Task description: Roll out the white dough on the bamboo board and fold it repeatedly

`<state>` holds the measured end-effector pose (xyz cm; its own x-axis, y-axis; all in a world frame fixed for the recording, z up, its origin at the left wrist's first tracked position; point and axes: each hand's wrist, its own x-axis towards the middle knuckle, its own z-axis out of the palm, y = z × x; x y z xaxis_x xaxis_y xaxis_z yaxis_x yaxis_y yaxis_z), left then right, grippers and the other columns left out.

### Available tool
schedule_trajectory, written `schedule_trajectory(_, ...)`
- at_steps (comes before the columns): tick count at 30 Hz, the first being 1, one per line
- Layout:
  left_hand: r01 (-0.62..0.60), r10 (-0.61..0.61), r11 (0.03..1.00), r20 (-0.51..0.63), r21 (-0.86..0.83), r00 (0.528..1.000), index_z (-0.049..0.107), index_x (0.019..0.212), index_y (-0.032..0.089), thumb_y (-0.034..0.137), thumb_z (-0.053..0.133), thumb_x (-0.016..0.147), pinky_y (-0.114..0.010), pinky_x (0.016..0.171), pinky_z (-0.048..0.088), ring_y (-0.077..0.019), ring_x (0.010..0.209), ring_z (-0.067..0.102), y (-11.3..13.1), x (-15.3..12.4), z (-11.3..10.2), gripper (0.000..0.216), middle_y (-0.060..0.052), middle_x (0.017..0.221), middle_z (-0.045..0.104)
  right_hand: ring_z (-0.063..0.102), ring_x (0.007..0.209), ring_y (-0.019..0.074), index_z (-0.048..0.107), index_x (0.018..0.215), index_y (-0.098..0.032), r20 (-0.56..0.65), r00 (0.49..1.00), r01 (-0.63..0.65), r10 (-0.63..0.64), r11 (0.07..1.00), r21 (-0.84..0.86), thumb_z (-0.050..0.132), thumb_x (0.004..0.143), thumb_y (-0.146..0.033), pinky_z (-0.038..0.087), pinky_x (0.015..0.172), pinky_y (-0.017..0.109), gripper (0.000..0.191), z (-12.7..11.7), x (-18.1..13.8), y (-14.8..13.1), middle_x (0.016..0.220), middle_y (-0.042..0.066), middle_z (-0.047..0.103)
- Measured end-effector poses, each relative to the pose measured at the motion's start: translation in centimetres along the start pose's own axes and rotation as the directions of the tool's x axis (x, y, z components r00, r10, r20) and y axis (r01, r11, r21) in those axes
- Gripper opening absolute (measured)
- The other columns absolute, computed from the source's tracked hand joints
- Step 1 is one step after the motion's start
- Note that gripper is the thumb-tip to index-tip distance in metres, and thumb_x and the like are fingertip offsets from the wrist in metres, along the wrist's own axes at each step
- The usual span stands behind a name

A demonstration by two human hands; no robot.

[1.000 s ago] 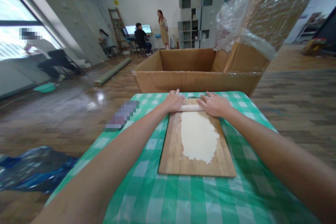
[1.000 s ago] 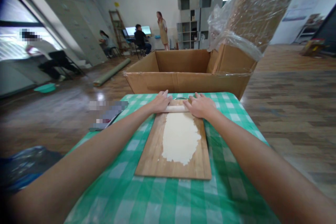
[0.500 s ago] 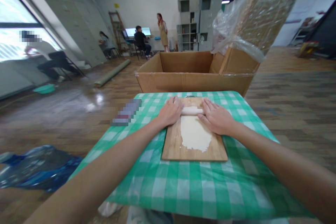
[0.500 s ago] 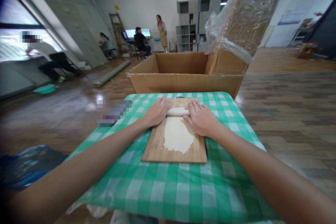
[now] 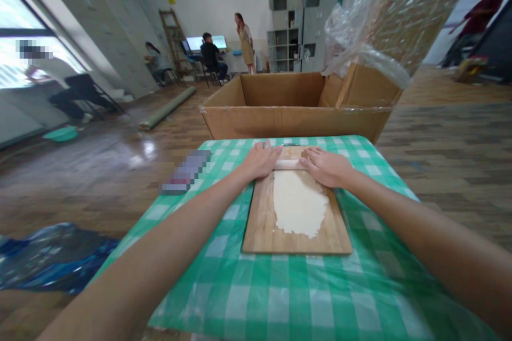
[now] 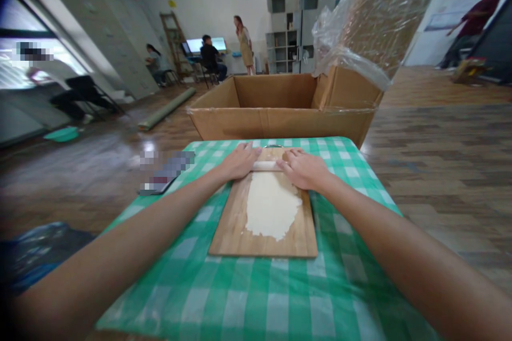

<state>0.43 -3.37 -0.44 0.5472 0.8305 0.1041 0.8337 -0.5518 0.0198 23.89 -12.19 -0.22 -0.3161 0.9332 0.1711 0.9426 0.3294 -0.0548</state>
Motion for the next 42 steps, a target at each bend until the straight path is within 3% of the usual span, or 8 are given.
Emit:
schedule_trajectory(5,-0.040,0.037,0.996,0.042,0.082,0.998,0.046,0.157,0.024,0.046,0.024,0.111,-0.055,0.120,0.032,-0.0366,0.148,0.045,-0.9,2.6,0.3,0.056,-0.016,0.166,0.043,0.048,0.147,0.0357,0.057,0.147,-0.013,0.070,0.997,0.016,-0.014,1.000,-0.017,0.010,0.111,-0.050,0.038,0.117,0.051,0.070,0.8,2.7,1.7,0.156,0.020,0.055)
schedule_trajectory(11,-0.087,0.085,0.989,0.020,0.121,0.996,0.050,0.154,0.023,0.040,0.022,0.112,-0.051,0.116,0.039,-0.0340,0.143,0.050,-0.9,3.0,0.2,0.054,-0.018,0.164,0.045,0.053,0.143,0.0376,0.061,0.145,-0.017,0.083,0.985,-0.153,0.150,0.988,0.032,0.013,0.108,-0.065,0.041,0.114,0.053,0.077,0.4,4.0,1.9,0.154,0.018,0.058)
schedule_trajectory(16,-0.135,0.142,0.986,-0.074,0.093,0.987,0.052,0.152,0.016,0.042,0.018,0.113,-0.049,0.121,0.034,-0.0316,0.146,0.047,-0.4,1.1,0.4,0.058,-0.018,0.164,0.045,0.056,0.139,0.0342,0.061,0.144,-0.018,-0.002,0.994,-0.110,0.110,0.994,-0.023,0.012,0.110,-0.058,0.040,0.115,0.049,0.072,0.1,2.5,0.8,0.152,0.018,0.060)
schedule_trajectory(20,-0.060,0.056,0.998,-0.130,-0.024,0.990,0.043,0.158,0.011,0.050,0.014,0.112,-0.044,0.121,0.034,-0.0298,0.148,0.046,0.5,-1.2,0.5,0.067,-0.019,0.161,0.049,0.053,0.143,0.0318,0.054,0.149,-0.008,-0.059,0.998,-0.040,0.035,0.996,-0.082,0.012,0.111,-0.049,0.034,0.121,0.044,0.070,0.0,0.2,-0.2,0.154,0.020,0.057)
schedule_trajectory(24,0.003,-0.014,0.997,-0.162,-0.072,0.987,0.036,0.161,0.010,0.054,0.014,0.110,-0.043,0.121,0.036,-0.0298,0.147,0.048,1.7,-3.9,0.2,0.071,-0.021,0.158,0.051,0.045,0.150,0.0333,0.049,0.152,-0.003,-0.055,0.999,-0.001,-0.004,0.997,-0.079,0.013,0.111,-0.051,0.033,0.123,0.046,0.073,-0.1,-2.3,-0.8,0.159,0.024,0.050)
schedule_trajectory(30,-0.014,0.004,0.998,-0.166,-0.061,0.986,0.043,0.155,0.005,0.057,0.018,0.109,-0.043,0.124,0.032,-0.0318,0.152,0.042,3.0,-6.1,-0.6,0.074,-0.022,0.161,0.047,0.046,0.149,0.0367,0.046,0.155,-0.004,-0.032,0.998,0.055,-0.058,0.995,-0.084,0.020,0.109,-0.059,0.032,0.122,0.052,0.077,-0.4,-4.2,-1.0,0.162,0.024,0.046)
schedule_trajectory(35,0.045,-0.049,0.998,-0.130,-0.038,0.990,0.043,0.156,0.008,0.054,0.014,0.110,-0.048,0.117,0.040,-0.0336,0.144,0.050,2.6,-4.0,-0.6,0.071,-0.023,0.157,0.051,0.053,0.143,0.0320,0.056,0.148,-0.012,0.016,0.999,0.039,-0.039,0.999,0.005,0.016,0.110,-0.059,0.040,0.118,0.048,0.072,-0.8,-1.8,0.1,0.156,0.018,0.056)
schedule_trajectory(42,0.019,-0.019,1.000,-0.031,0.006,0.999,0.056,0.148,0.019,0.049,0.021,0.111,-0.055,0.117,0.038,-0.0385,0.147,0.047,1.0,0.6,-0.7,0.059,-0.020,0.164,0.045,0.047,0.150,0.0262,0.056,0.152,-0.022,0.088,0.992,0.092,-0.088,0.995,-0.034,0.010,0.112,-0.052,0.035,0.123,0.046,0.068,0.6,4.0,3.3,0.157,0.010,0.057)
